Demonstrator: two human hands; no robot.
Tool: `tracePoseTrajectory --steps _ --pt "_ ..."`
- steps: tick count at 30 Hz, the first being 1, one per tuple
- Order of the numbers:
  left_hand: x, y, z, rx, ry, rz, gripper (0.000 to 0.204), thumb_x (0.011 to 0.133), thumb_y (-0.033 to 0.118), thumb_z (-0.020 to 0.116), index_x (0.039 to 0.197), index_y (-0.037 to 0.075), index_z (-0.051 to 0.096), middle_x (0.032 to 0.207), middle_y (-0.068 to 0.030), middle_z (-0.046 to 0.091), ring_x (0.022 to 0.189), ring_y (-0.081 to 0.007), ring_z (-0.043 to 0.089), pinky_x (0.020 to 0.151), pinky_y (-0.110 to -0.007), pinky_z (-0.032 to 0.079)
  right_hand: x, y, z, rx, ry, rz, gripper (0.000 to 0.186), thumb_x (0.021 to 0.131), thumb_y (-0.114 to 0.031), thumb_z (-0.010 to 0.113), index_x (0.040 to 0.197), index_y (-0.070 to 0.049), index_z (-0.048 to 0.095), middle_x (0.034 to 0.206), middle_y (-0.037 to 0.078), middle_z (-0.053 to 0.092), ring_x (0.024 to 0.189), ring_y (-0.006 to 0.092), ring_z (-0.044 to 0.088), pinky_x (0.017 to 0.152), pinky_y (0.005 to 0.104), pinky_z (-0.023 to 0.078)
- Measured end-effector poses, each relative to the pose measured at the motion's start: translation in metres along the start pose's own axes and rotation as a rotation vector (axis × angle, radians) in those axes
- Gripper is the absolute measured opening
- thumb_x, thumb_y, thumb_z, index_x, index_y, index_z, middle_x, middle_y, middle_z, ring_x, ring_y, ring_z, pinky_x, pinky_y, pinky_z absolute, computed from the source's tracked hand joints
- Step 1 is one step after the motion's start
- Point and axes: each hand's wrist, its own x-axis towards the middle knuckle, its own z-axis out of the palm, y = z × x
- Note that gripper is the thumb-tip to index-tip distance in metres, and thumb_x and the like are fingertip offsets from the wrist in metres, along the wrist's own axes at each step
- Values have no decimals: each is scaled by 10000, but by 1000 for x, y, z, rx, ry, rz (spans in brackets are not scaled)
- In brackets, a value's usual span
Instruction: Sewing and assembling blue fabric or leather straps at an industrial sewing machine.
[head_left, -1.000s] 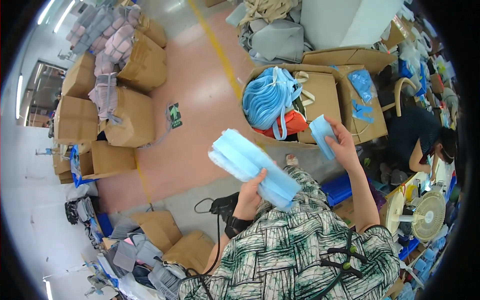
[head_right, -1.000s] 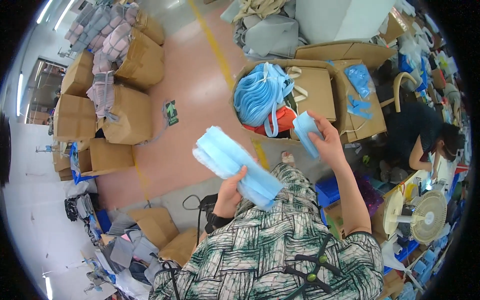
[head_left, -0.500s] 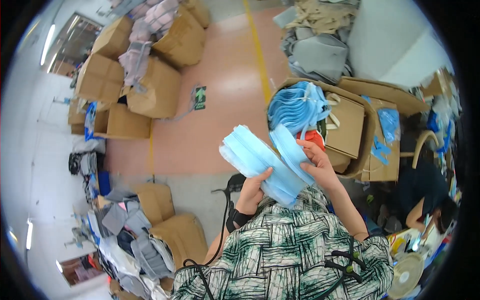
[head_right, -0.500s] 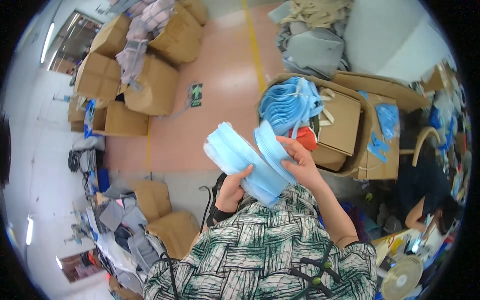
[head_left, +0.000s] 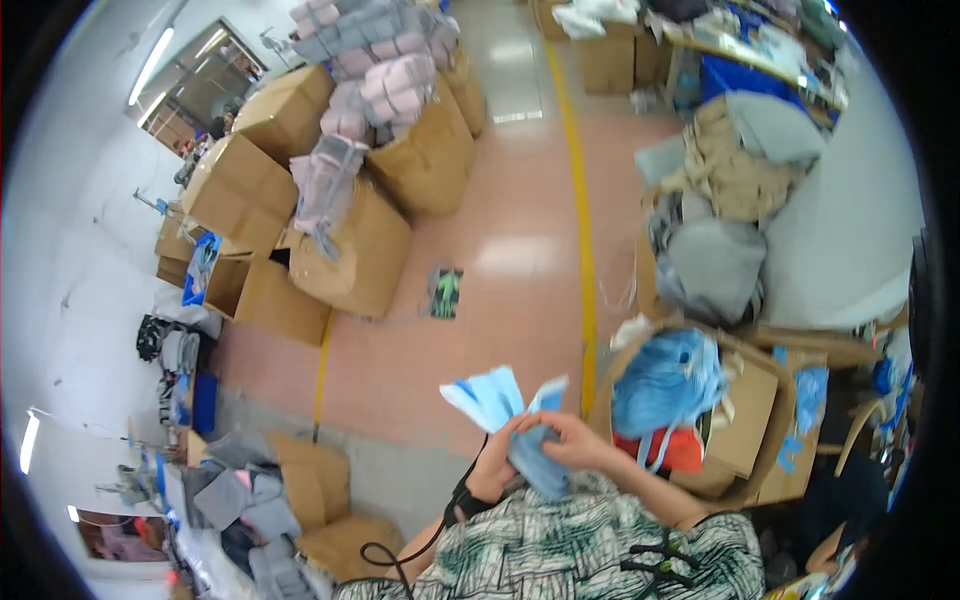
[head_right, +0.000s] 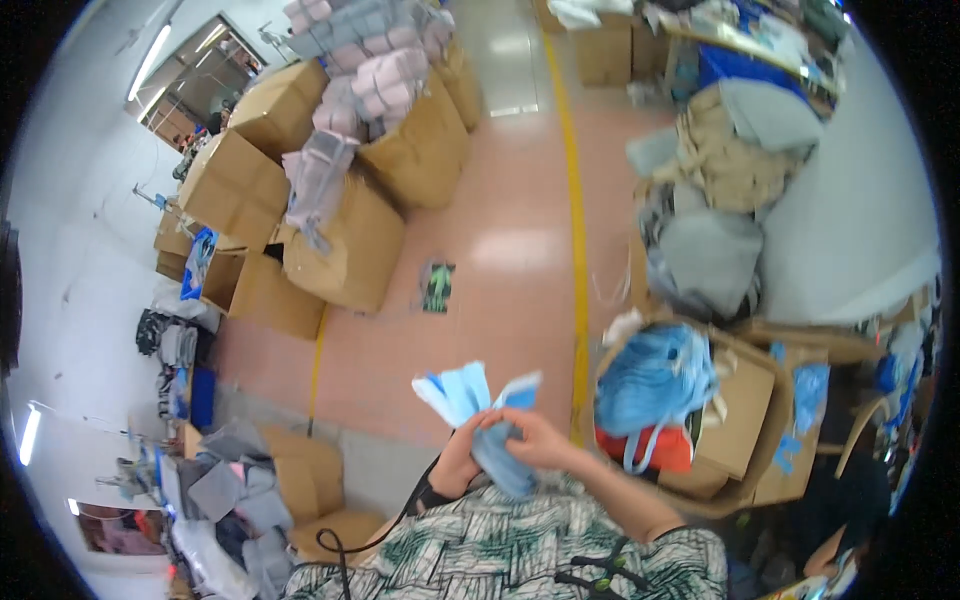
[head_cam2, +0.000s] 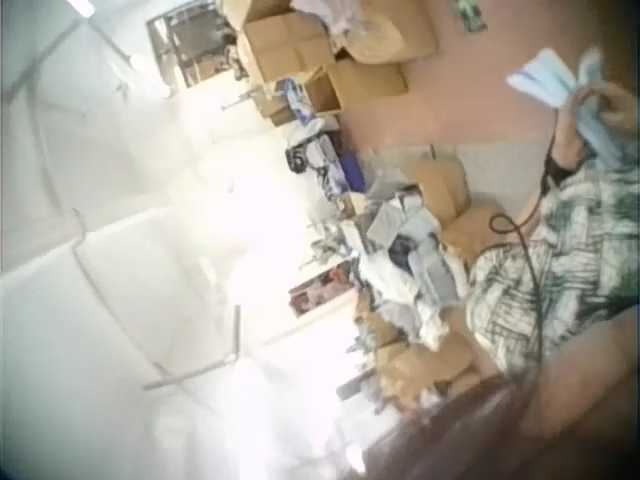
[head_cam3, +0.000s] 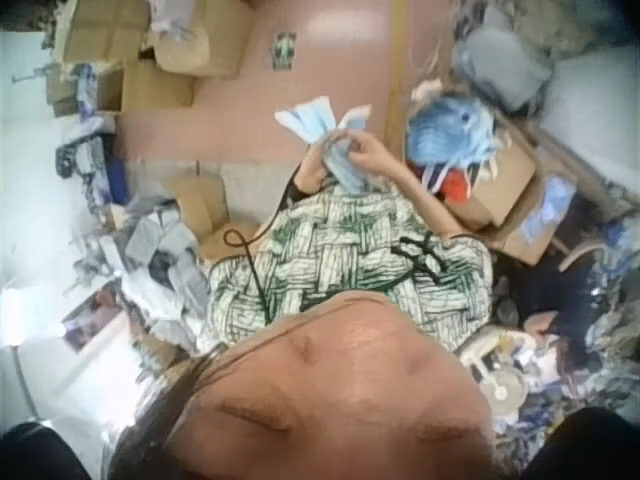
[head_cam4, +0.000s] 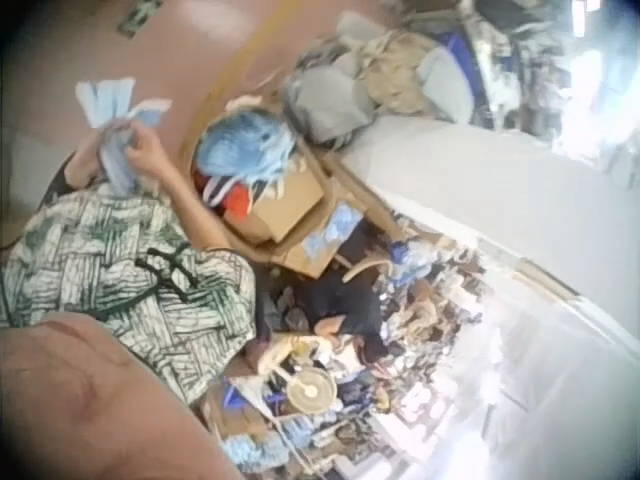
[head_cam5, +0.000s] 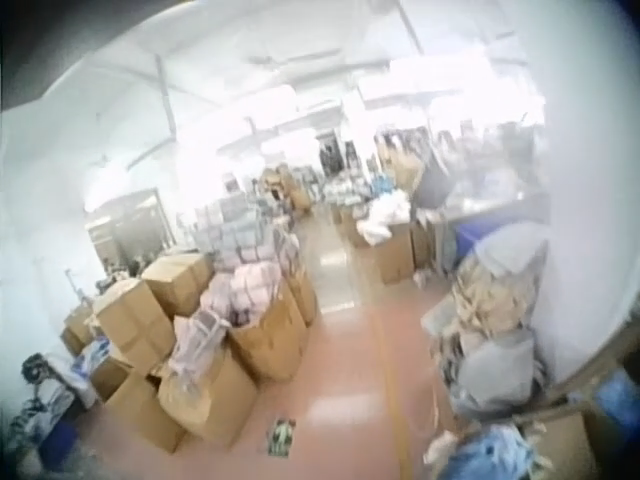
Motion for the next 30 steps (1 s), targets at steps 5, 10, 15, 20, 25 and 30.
tracePoseTrajectory --steps 5,10,15,20,25,30 --pt "39 112 25 149 -124 -36 267 921 174 664 1153 55 604 1084 -71 669 981 -190 654 841 -348 550 93 -44 -34 22 -8 237 393 752 32 482 1100 -57 642 880 -40 551 767 50 459 665 220 378" --pt "120 203 54 110 -106 -38 296 865 104 723 1130 29 615 1083 -74 669 968 -218 652 860 -383 541 174 -42 -90 -23 115 279 344 746 15 478 1032 -67 648 770 -60 504 657 41 418 576 218 361" --pt "219 288 100 180 -90 -121 300 869 100 716 1140 28 611 1081 -73 667 997 -223 646 879 -380 537 261 -29 -153 210 243 422 302 844 34 515 1108 -62 624 895 -35 587 782 38 515 687 194 400" --pt "315 377 174 77 -80 -132 209 886 114 699 1071 35 644 988 -56 682 921 -200 659 836 -352 542 381 -45 -299 137 337 318 308 807 54 518 1073 -39 641 920 -8 627 853 69 572 769 216 450" --pt "442 482 217 36 26 117 164 898 114 678 1031 21 656 942 -83 685 852 -217 659 790 -360 544 562 -113 -434 130 510 267 302 824 23 518 1090 -60 632 988 12 622 894 91 577 797 249 468" --pt "575 575 306 -41 -41 237 236 920 227 670 1066 47 624 972 -102 668 891 -239 645 844 -399 532 750 -128 -575 80 360 128 300 847 1 511 1122 -54 619 1041 28 630 910 120 608 799 293 504"
